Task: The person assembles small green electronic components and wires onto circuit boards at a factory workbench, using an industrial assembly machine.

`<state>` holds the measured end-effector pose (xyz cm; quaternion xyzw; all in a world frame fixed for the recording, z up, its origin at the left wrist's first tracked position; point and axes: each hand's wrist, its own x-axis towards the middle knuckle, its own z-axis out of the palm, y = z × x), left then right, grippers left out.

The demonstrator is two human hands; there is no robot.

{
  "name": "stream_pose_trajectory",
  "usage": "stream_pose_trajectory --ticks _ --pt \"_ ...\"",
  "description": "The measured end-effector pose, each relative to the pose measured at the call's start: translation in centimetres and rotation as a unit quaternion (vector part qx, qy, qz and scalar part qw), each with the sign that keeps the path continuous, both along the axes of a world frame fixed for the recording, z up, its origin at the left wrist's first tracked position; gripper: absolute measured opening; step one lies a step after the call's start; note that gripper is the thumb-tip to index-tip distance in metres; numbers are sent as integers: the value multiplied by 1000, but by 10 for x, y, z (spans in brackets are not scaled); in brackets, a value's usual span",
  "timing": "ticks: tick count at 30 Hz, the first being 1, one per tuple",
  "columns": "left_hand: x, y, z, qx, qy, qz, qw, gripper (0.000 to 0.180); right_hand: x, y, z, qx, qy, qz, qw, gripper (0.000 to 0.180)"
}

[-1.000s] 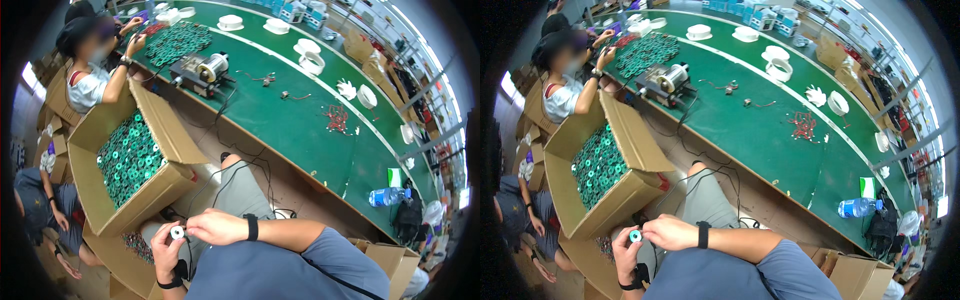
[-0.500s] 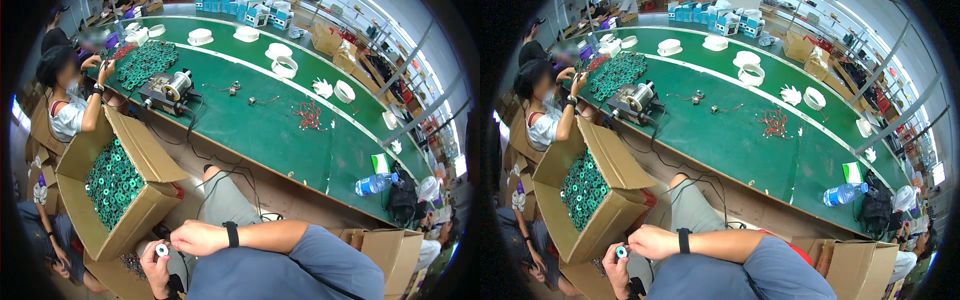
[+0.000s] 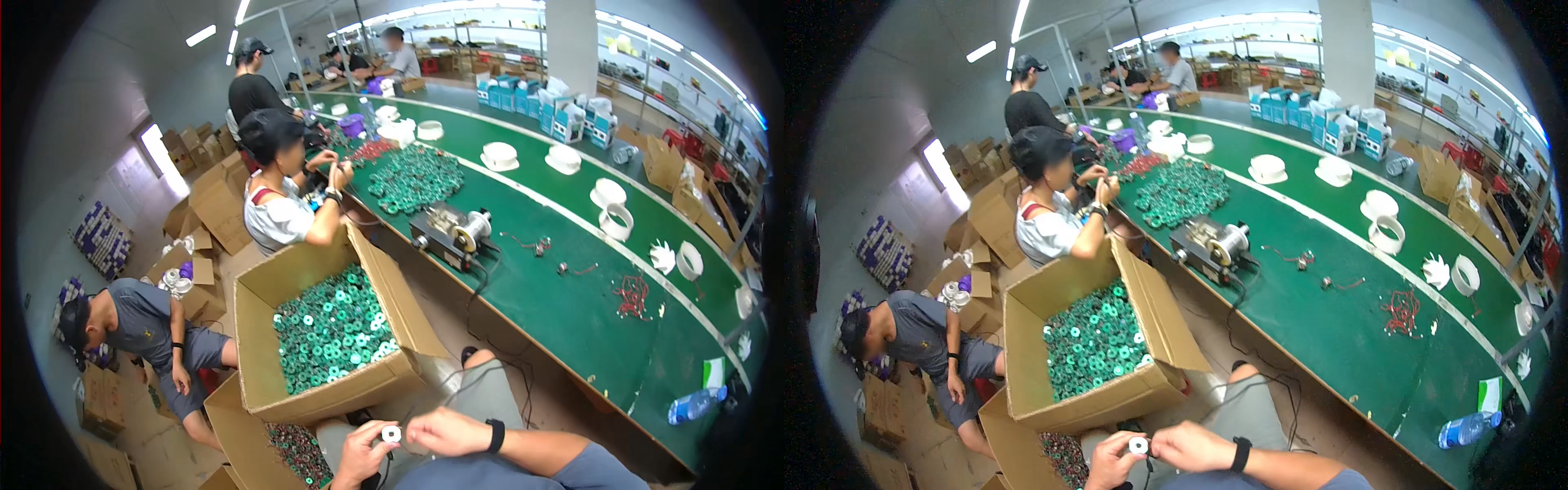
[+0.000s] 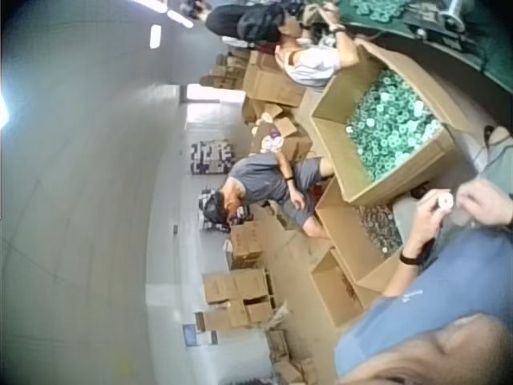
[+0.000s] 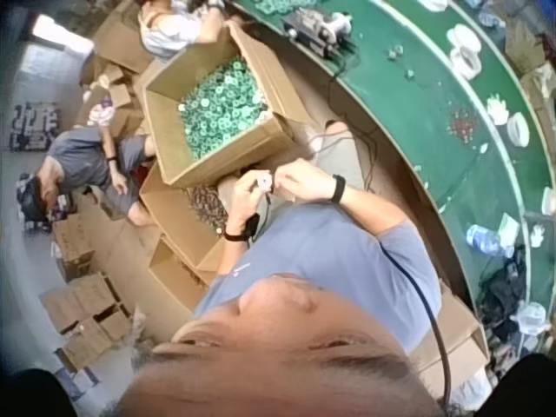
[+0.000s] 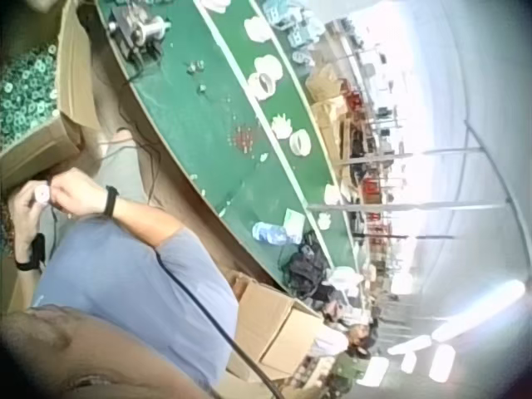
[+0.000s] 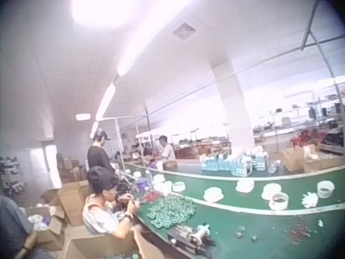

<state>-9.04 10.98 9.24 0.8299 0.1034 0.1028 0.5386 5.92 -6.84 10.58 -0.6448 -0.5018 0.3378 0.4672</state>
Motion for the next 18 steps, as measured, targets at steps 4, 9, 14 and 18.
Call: stream_pose_trajectory --ticks 4,9,14,18 --pt "-4 -14 24 -41 -9 44 998 23 -1 1 -17 31 -62 -6 998 23" --pt "-1 -14 4 -42 -29 24 998 22 -7 -2 -4 -20 -60 23 998 23" --pt "-9 -18 3 -46 -31 46 997 23 6 1 -3 -87 -48 0 995 23" --pt "-12 -17 3 -69 -50 62 994 21 -8 4 13 -5 -81 33 996 22"
